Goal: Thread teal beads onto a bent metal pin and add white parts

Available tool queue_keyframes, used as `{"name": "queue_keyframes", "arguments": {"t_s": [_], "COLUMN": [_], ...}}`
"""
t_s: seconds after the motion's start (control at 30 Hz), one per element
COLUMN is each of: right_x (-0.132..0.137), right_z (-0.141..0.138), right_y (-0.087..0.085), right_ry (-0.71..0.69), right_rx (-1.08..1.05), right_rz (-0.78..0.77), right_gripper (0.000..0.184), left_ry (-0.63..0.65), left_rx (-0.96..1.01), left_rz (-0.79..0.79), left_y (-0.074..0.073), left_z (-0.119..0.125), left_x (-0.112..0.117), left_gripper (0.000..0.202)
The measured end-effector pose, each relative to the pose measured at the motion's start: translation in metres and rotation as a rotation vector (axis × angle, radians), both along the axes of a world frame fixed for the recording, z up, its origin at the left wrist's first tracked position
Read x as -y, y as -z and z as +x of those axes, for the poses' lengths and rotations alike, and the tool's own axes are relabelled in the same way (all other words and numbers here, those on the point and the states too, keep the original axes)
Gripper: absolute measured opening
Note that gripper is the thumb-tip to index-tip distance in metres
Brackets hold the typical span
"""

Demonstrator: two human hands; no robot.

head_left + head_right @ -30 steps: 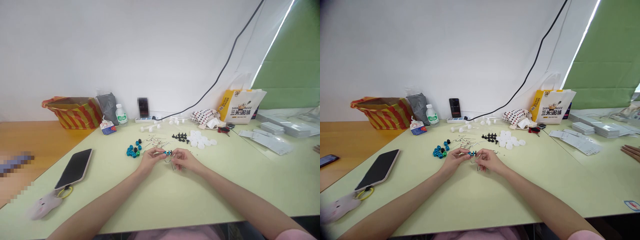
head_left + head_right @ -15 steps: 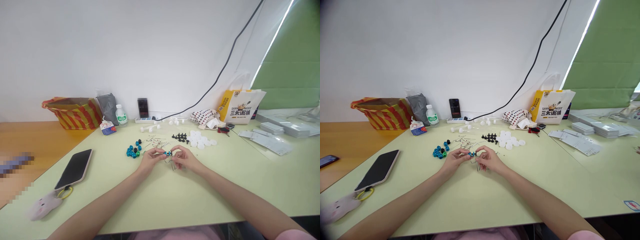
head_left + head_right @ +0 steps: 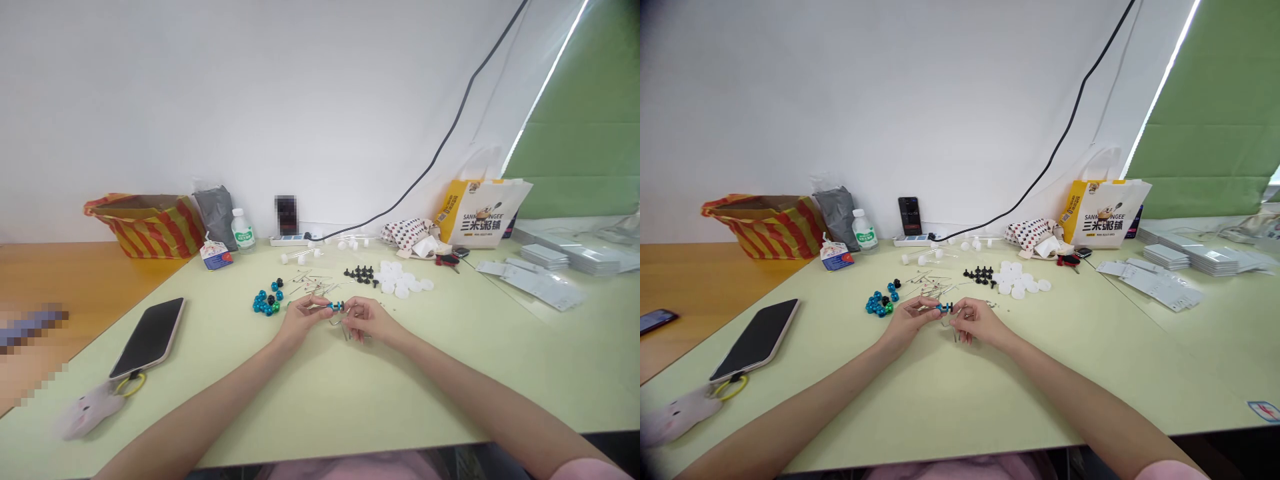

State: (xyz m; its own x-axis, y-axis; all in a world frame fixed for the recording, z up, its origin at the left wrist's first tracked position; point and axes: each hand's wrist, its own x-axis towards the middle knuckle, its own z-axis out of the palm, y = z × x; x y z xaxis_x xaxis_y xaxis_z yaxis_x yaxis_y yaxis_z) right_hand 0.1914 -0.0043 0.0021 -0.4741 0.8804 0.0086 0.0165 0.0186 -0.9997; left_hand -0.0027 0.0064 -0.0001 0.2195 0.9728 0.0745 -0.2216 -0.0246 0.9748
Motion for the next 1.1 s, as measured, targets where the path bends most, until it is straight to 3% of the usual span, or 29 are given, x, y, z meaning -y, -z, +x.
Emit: {"name": "queue_keyframes", "arguments": {"t_s": [0.7,1.1], "right_x": [0.0000,-0.0001], "right_z": [0.0004,0.0006], "right_y": [-0.0005,-0.0002], "right_ry": [0.018,0.000], "right_rx": [-0.016,0.031], "right_rz": [-0.003,0.001], "right_gripper": [0.045,0.032], "left_ry": [0.003,-0.031], "left_rx": [-0.005,0.001], "left_rz": [0.008,0.010], "left_y": [0.0008,-0.0002], "left_z": [0.0001,0.0014], "left_x": [-0.0001,0.0007], "left_gripper": [0.024,0.026]}}
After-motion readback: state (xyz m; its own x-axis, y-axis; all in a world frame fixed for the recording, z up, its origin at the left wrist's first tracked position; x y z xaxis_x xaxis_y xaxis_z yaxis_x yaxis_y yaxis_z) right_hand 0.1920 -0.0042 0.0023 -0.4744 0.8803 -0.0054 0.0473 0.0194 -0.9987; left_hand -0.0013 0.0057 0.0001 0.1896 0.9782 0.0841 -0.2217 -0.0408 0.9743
